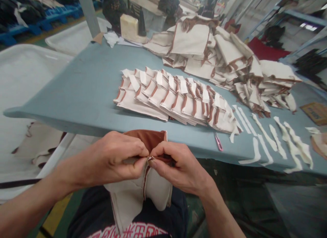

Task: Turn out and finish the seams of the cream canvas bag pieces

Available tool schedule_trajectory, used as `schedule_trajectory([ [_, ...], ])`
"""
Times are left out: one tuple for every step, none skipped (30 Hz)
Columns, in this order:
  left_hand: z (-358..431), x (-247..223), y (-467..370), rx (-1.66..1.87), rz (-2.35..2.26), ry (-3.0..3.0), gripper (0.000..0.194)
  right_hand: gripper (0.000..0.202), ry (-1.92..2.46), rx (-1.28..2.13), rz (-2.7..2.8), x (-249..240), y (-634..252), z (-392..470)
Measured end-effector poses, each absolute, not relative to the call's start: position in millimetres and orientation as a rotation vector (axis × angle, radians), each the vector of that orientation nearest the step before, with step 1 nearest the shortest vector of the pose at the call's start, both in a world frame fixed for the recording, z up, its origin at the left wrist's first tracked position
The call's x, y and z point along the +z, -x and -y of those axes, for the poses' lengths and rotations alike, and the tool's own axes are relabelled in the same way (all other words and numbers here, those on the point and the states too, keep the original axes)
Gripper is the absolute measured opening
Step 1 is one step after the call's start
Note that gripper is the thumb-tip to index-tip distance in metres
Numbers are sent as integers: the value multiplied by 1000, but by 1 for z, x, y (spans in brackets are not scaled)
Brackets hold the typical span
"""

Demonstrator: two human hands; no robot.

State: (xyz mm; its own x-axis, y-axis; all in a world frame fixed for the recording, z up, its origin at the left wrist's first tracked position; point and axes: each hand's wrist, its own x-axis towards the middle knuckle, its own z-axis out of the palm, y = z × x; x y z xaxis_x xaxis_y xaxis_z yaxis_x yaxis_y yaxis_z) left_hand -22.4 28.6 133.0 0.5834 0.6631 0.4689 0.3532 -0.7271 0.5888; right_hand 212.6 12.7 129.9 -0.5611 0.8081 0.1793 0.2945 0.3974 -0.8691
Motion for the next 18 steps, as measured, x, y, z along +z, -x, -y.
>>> schedule_trajectory([
  [-28,131,21,974,-796,-2353,24,14,938,1083,2069,129,-211,-11],
  [-27,129,19,984,-792,-2307,24,14,940,1064,2077,128,-210,-10],
  [-25,126,18,994,-805,-2241,23,14,941,1051,2085,127,-209,-9],
  [-23,123,17,1002,-840,-2157,23,14,940,1040,2091,126,-208,-9],
  [-21,120,16,1002,-871,-2065,22,14,935,1033,2094,125,-208,-8],
  [-19,117,16,1004,-897,-1971,23,15,930,1032,2095,124,-207,-8],
  [-17,115,16,996,-922,-1891,23,15,926,1036,2092,123,-206,-8],
  [-15,113,17,984,-946,-1837,23,15,924,1046,2087,122,-204,-8],
  [-13,112,18,967,-961,-1819,23,15,924,1064,2077,120,-203,-8],
  [-12,112,20,949,-968,-1837,23,16,926,1090,2064,119,-202,-9],
  [-12,113,22,928,-967,-1883,23,16,927,1117,2049,118,-201,-9],
  [-12,115,24,911,-965,-1944,23,16,927,1141,2034,117,-199,-10],
  [-12,117,26,902,-962,-2008,22,15,928,1157,2020,117,-198,-10],
  [-12,119,27,899,-964,-2064,21,15,930,1164,2010,117,-197,-10],
  [-13,121,29,899,-973,-2108,20,15,934,1163,2001,117,-196,-10],
  [-13,124,29,897,-980,-2138,20,15,938,1160,1993,118,-195,-10],
  [-13,126,29,894,-986,-2154,20,16,948,1160,1980,119,-194,-9],
  [-13,128,29,888,-989,-2162,21,17,962,1165,1962,120,-193,-9],
])
